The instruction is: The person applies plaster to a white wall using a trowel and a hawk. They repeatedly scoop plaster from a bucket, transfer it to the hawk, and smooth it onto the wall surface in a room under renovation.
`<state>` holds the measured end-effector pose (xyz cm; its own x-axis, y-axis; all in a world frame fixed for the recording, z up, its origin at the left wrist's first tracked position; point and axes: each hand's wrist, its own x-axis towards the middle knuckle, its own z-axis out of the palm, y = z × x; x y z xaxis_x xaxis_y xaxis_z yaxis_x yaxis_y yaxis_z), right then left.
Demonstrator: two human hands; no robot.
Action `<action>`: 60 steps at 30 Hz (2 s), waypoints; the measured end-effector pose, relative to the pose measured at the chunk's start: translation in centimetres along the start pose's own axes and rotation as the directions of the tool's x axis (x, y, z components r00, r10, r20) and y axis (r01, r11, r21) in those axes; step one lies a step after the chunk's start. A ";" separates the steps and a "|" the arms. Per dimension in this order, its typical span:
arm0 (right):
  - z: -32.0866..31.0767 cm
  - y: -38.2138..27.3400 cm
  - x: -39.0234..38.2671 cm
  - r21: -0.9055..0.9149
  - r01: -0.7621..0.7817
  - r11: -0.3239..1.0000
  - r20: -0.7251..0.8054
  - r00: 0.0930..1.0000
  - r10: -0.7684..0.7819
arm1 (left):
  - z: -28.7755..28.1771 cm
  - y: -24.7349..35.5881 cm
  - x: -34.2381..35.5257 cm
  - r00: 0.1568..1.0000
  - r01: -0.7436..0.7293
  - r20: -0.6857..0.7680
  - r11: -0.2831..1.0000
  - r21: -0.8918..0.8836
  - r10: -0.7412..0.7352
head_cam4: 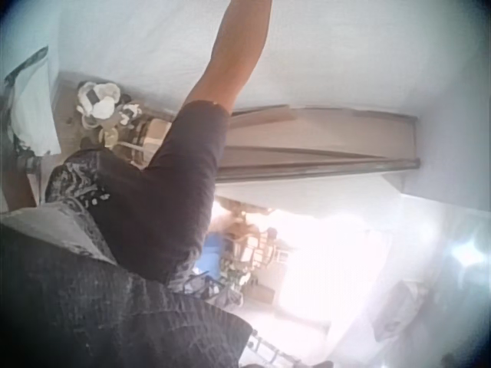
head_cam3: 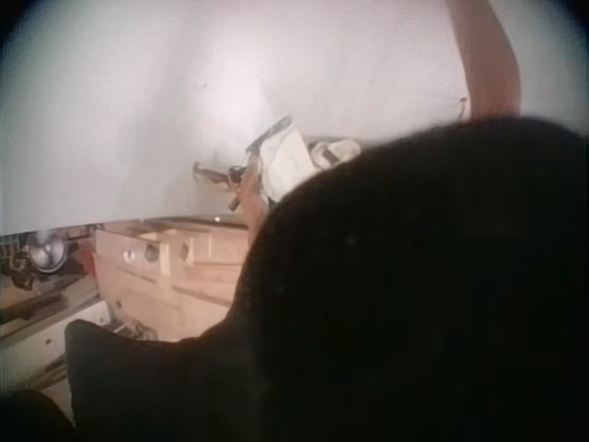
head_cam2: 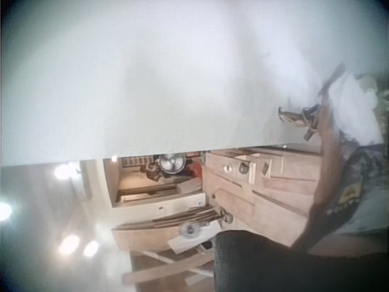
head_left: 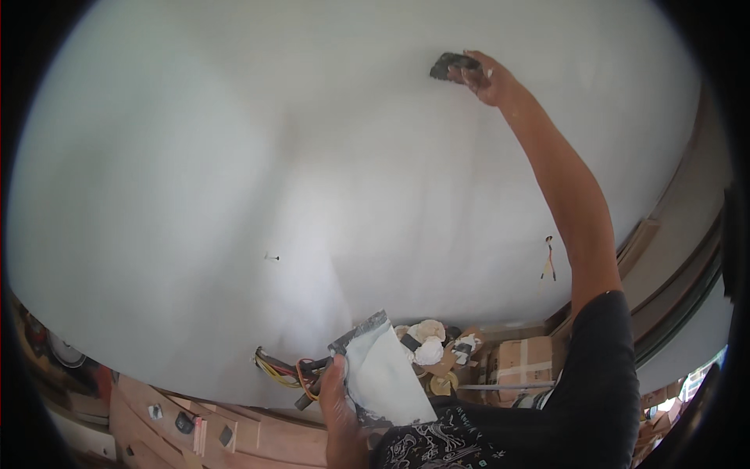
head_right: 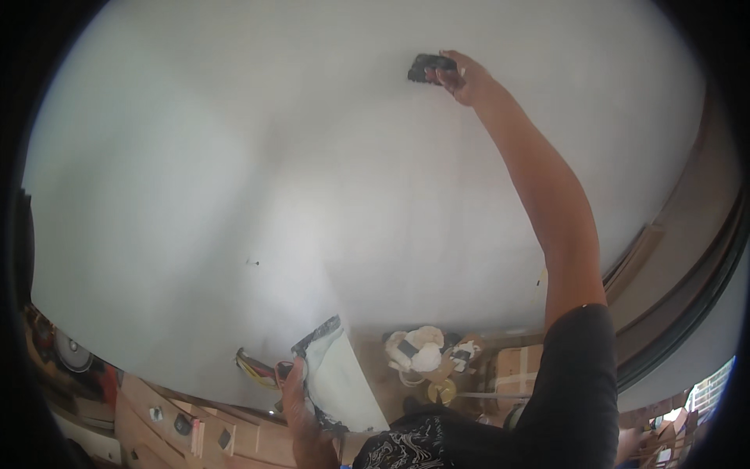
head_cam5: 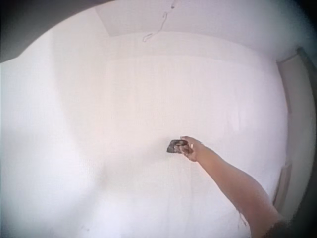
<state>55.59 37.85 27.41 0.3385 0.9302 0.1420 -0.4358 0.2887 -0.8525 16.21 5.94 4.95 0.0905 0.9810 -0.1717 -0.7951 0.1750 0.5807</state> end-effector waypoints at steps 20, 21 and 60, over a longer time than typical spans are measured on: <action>-1.6 14.0 -32.6 -0.676 0.514 0.529 0.392 0.858 -0.333 | 0.8 -4.2 6.3 0.980 0.188 0.071 0.982 -0.015 -0.187; -2.5 15.2 -34.6 -0.636 0.583 0.506 0.490 0.811 -0.320 | 0.4 -4.8 7.1 0.978 0.137 0.154 0.989 0.060 -0.144; -38.5 47.1 -14.4 0.348 -0.223 0.910 -0.553 0.735 0.392 | -3.3 -2.2 2.7 0.925 0.050 -0.364 0.919 0.391 0.104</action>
<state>62.30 29.36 -34.13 0.5394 0.6717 -0.5078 -0.7628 0.1345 -0.6325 16.21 7.97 0.53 -0.2178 0.8954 -0.3883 -0.4921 0.2429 0.8360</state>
